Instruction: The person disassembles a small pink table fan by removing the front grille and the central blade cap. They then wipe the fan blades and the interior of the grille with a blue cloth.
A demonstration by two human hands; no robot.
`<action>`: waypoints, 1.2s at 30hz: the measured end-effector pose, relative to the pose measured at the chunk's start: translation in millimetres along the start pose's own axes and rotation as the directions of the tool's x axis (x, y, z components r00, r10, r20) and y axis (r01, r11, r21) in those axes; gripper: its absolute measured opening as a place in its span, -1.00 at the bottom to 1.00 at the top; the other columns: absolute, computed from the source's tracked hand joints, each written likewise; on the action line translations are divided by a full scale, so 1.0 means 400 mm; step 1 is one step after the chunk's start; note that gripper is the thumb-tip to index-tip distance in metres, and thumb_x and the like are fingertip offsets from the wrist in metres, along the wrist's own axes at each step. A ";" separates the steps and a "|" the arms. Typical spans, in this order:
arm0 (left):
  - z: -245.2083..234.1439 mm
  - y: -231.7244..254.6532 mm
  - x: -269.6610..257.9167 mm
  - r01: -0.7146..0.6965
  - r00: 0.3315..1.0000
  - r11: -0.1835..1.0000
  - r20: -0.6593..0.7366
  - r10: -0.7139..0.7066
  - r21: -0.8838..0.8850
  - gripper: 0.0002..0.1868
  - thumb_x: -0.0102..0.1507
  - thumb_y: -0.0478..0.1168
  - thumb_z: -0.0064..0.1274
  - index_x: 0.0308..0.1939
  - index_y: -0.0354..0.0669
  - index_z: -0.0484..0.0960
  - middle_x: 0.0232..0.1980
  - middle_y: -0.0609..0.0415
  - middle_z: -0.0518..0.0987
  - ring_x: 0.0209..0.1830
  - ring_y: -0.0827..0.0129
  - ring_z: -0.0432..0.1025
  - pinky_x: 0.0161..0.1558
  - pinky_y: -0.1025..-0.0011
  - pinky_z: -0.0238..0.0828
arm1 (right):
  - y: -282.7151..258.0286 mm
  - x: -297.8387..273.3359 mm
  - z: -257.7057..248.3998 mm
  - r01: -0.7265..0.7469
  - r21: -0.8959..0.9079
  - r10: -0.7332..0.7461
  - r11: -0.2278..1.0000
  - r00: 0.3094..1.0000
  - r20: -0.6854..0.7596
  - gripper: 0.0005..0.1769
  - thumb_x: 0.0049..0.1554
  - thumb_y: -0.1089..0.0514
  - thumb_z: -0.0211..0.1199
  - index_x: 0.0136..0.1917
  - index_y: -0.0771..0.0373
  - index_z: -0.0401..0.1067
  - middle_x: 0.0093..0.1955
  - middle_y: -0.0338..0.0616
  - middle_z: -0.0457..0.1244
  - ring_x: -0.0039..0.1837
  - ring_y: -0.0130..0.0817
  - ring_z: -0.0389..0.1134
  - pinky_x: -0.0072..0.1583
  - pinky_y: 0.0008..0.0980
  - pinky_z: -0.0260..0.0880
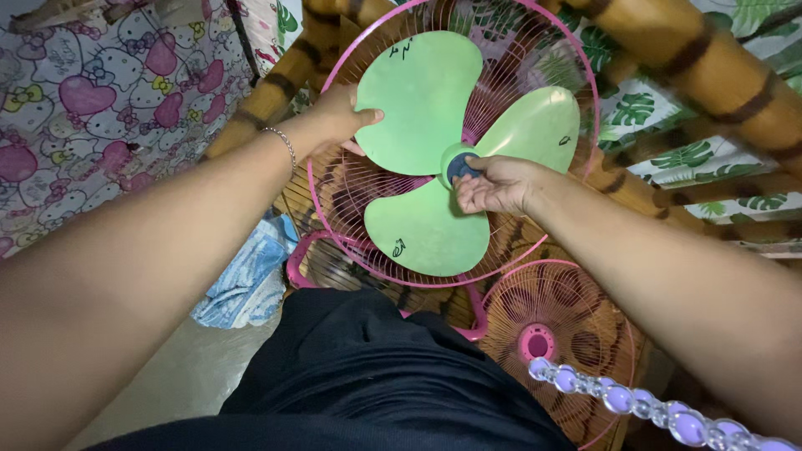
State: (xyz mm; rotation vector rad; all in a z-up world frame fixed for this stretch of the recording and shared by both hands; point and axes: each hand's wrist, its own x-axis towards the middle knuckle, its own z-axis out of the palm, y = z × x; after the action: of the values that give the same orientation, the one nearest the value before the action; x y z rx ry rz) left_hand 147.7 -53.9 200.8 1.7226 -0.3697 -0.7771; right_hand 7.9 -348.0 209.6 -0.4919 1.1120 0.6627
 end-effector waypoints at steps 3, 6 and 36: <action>-0.003 0.009 0.000 0.001 1.000 1.000 0.018 -0.001 0.010 -0.52 0.34 -0.18 0.03 0.36 -0.02 0.42 0.23 0.07 0.59 0.11 0.25 0.57 -0.13 0.18 0.73 | -0.002 0.000 0.011 0.020 -0.075 -0.024 0.997 0.998 -0.053 -0.51 0.35 -0.10 0.04 0.03 0.46 0.28 -0.27 -0.25 0.11 -0.28 -0.48 0.10 -0.15 -0.41 0.24; -0.005 0.012 -0.005 0.008 1.000 1.000 0.017 -0.008 0.028 -0.52 0.34 -0.18 0.04 0.36 -0.02 0.42 0.24 0.07 0.58 0.11 0.25 0.57 -0.14 0.18 0.73 | -0.003 0.003 0.016 0.031 -0.136 -0.045 0.990 0.994 -0.100 -0.51 0.36 -0.13 0.02 0.02 0.43 0.28 -0.28 -0.27 0.11 -0.30 -0.51 0.09 -0.15 -0.42 0.23; 0.114 0.053 -0.141 0.208 0.962 0.929 -0.233 -0.139 0.305 -0.36 0.33 0.29 -0.05 0.11 -0.18 0.72 0.05 -0.08 0.70 -0.04 0.21 0.59 -0.09 0.29 0.51 | 0.388 -0.035 -0.246 0.569 -0.716 -0.827 0.403 0.562 -0.020 -0.66 0.23 0.01 0.15 0.16 0.25 0.44 -0.03 -0.19 0.35 -0.06 -0.38 0.37 -0.01 -0.36 0.39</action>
State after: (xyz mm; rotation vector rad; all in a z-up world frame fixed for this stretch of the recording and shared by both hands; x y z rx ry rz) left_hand 79.2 -59.5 232.0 2.1529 -0.2099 -0.6793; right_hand -169.3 -306.3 180.3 -1.6885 0.8487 0.1186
